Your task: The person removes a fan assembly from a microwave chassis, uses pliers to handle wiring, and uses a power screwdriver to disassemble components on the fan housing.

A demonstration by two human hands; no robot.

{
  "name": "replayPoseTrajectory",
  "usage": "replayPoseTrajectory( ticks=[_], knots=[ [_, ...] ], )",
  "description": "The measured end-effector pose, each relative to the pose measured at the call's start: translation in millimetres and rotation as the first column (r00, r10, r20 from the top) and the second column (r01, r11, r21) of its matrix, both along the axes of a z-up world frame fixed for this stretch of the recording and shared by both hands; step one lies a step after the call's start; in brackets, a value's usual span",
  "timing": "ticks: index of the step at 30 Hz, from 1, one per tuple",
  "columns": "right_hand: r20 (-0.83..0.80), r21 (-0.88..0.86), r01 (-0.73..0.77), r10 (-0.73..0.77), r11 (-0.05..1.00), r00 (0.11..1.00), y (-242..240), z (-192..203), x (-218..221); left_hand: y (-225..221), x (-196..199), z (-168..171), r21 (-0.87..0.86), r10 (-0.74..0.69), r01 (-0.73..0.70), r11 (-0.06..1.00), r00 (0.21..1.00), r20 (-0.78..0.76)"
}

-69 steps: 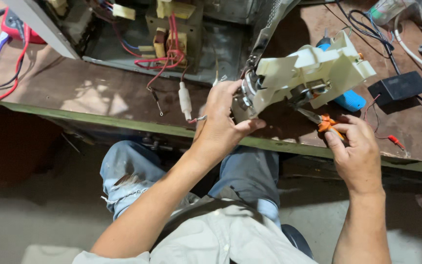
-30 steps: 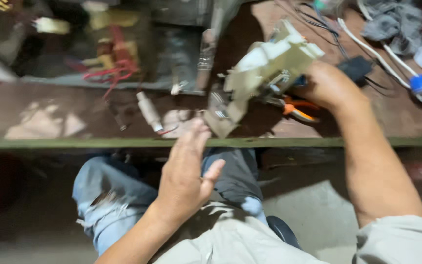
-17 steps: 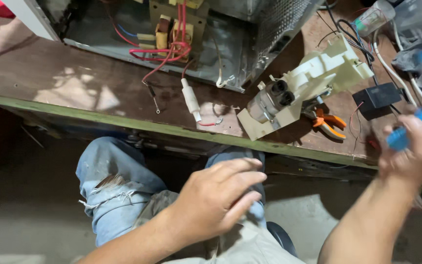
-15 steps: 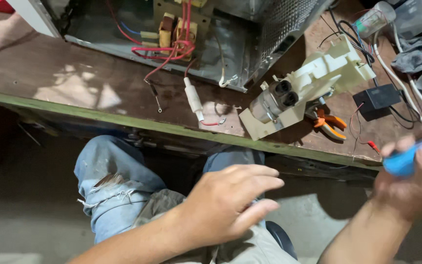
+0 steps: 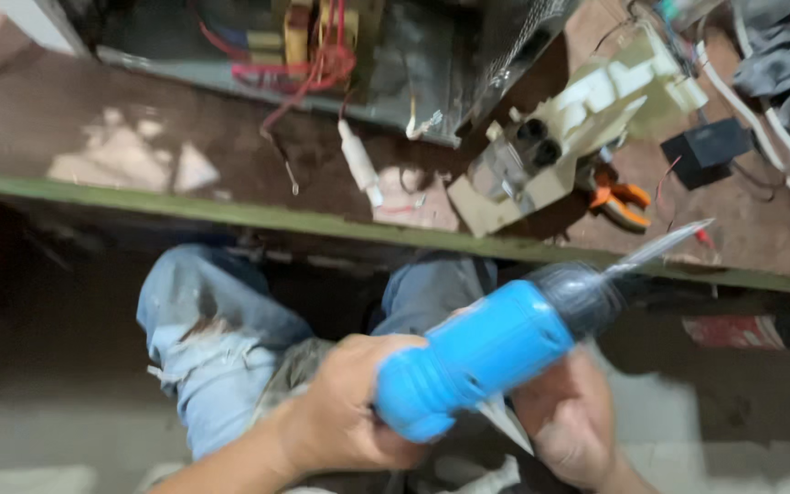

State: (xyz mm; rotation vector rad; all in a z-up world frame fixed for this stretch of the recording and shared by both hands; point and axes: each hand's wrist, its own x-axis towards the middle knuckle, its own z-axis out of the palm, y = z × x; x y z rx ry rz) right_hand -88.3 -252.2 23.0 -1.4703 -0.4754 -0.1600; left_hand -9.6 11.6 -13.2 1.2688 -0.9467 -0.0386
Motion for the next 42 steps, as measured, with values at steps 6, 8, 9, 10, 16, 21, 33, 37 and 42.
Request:
replayPoseTrajectory(
  ticks=[6,8,9,10,16,21,33,37,42],
  knots=[
    [-0.437,0.321,0.118,0.037,0.940,0.899,55,-19,54,38,-39,-50,0.341,0.474,-0.406,0.848,0.869,-0.145],
    [-0.381,0.404,0.083,0.085,0.911,0.921,61,-33,68,40,-41,-49,0.562,0.599,-0.353,0.748,0.723,-0.344],
    [-0.378,0.403,0.076,0.091,0.912,0.921,61,-40,69,39,-46,-57,0.559,0.604,-0.360,0.747,0.720,-0.343],
    [-0.386,0.380,0.082,0.078,0.921,0.919,61,-47,69,39,-50,-65,0.615,0.644,-0.377,0.693,0.707,-0.292],
    [-0.417,0.320,0.108,0.037,0.941,0.908,61,-49,74,43,-39,-52,0.684,0.617,-0.219,0.696,0.670,-0.413],
    [-0.398,0.329,0.070,0.071,0.942,0.914,56,-40,81,36,-23,-29,0.091,0.134,-0.100,0.991,0.658,-0.741],
    [-0.448,0.304,0.087,0.061,0.949,0.892,51,-46,88,34,-9,-25,0.191,0.191,-0.067,0.979,0.610,-0.769],
    [-0.432,0.340,0.084,0.076,0.937,0.899,49,-49,89,33,-4,-21,0.205,0.204,-0.070,0.976,0.616,-0.761],
    [-0.460,0.367,0.146,0.043,0.919,0.887,44,-52,92,28,-2,-19,0.210,0.236,-0.120,0.970,0.656,-0.717]
  ],
)
